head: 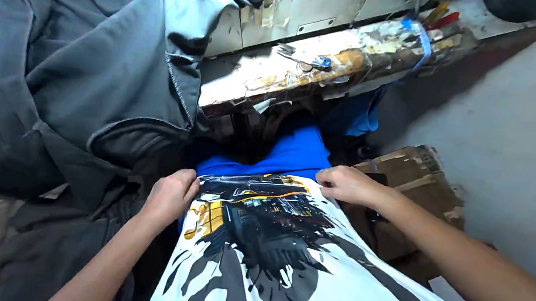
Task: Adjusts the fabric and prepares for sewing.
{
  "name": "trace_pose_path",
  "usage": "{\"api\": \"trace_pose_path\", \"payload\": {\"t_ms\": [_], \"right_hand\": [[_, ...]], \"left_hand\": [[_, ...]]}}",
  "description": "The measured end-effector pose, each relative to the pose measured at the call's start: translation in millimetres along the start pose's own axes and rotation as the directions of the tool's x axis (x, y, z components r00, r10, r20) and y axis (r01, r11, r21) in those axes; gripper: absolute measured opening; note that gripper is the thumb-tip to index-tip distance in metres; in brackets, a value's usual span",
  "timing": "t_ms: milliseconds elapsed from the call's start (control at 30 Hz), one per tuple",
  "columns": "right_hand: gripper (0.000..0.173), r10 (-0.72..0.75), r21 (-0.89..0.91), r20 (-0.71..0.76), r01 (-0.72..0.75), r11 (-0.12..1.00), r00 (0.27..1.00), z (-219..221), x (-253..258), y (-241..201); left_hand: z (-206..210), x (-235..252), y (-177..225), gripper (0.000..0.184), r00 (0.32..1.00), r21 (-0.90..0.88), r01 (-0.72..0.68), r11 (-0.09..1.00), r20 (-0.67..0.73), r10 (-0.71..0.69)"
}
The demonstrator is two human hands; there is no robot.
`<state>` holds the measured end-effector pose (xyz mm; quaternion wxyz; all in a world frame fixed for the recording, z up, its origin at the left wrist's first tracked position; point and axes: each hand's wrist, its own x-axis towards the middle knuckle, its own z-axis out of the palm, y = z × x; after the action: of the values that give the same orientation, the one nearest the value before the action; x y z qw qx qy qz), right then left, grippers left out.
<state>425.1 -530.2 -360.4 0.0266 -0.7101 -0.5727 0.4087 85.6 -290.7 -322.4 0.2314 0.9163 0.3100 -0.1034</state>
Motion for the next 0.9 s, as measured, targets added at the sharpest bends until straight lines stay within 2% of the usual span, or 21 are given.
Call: {"api": "trace_pose_path", "payload": {"t_ms": [33,67,133,200,267,300,367,433,567,633,667,767,833,900], "right_hand": [[0.025,0.02,0.002,0.015,-0.02,1.0,1.0,-2,-5,0],[0.03,0.028,0.008,-0.018,-0.028,1.0,0.999,-5,-10,1],[0.034,-0.009,0.085,-0.241,0.03,0.996,0.97,-6,-17,4],[0.033,-0.043,0.182,-0.476,0.146,0.972,0.879,-1,-16,2],[0.039,-0.083,0.263,-0.59,0.288,0.921,0.803,8,-9,-12],[0.044,-0.112,0.321,-0.579,0.351,0.88,0.808,13,-5,-22],[0.053,-0.23,0.417,-0.467,0.442,0.794,0.854,22,2,-42],[0.06,-0.336,0.434,-0.427,0.517,0.738,0.839,29,11,-45],[0.061,-0.293,0.455,-0.393,0.461,0.762,0.872,24,10,-37],[0.058,-0.226,0.491,-0.35,0.384,0.782,0.909,21,15,-34],[0.054,-0.201,0.517,-0.308,0.341,0.785,0.93,16,20,-33],[0.025,-0.21,0.511,-0.331,0.361,0.78,0.92,1,35,-34],[0.019,-0.258,0.387,-0.375,0.403,0.829,0.891,-9,43,-39],[0.021,-0.321,0.172,-0.409,0.418,0.892,0.854,-23,46,-46]], "left_hand": [[4,-4,-3,0.033,1.0,-0.082,0.01,0.997,0.004,-0.01],[9,-11,-8,0.035,0.999,-0.168,-0.006,0.986,-0.053,-0.003],[15,-25,-13,0.04,0.974,-0.368,-0.049,0.929,-0.225,-0.038],[19,-35,-7,0.052,0.945,-0.574,-0.133,0.808,-0.319,-0.071],[26,-40,14,0.077,0.953,-0.665,-0.207,0.717,-0.304,-0.007],[33,-40,28,0.084,0.957,-0.674,-0.251,0.695,-0.279,0.075],[45,-35,46,0.083,0.939,-0.65,-0.343,0.678,-0.238,0.247],[38,-29,45,0.082,0.932,-0.636,-0.359,0.683,-0.203,0.301],[19,-16,45,0.085,0.923,-0.645,-0.378,0.664,-0.208,0.324],[17,-6,54,0.076,0.918,-0.66,-0.372,0.652,-0.157,0.366],[17,1,58,0.068,0.916,-0.66,-0.348,0.665,-0.087,0.392],[12,24,56,0.048,0.935,-0.663,-0.2,0.721,0.092,0.344],[6,38,51,0.031,0.949,-0.627,-0.195,0.755,0.074,0.307],[-10,48,50,0.02,0.96,-0.479,-0.254,0.84,-0.022,0.278]]}}
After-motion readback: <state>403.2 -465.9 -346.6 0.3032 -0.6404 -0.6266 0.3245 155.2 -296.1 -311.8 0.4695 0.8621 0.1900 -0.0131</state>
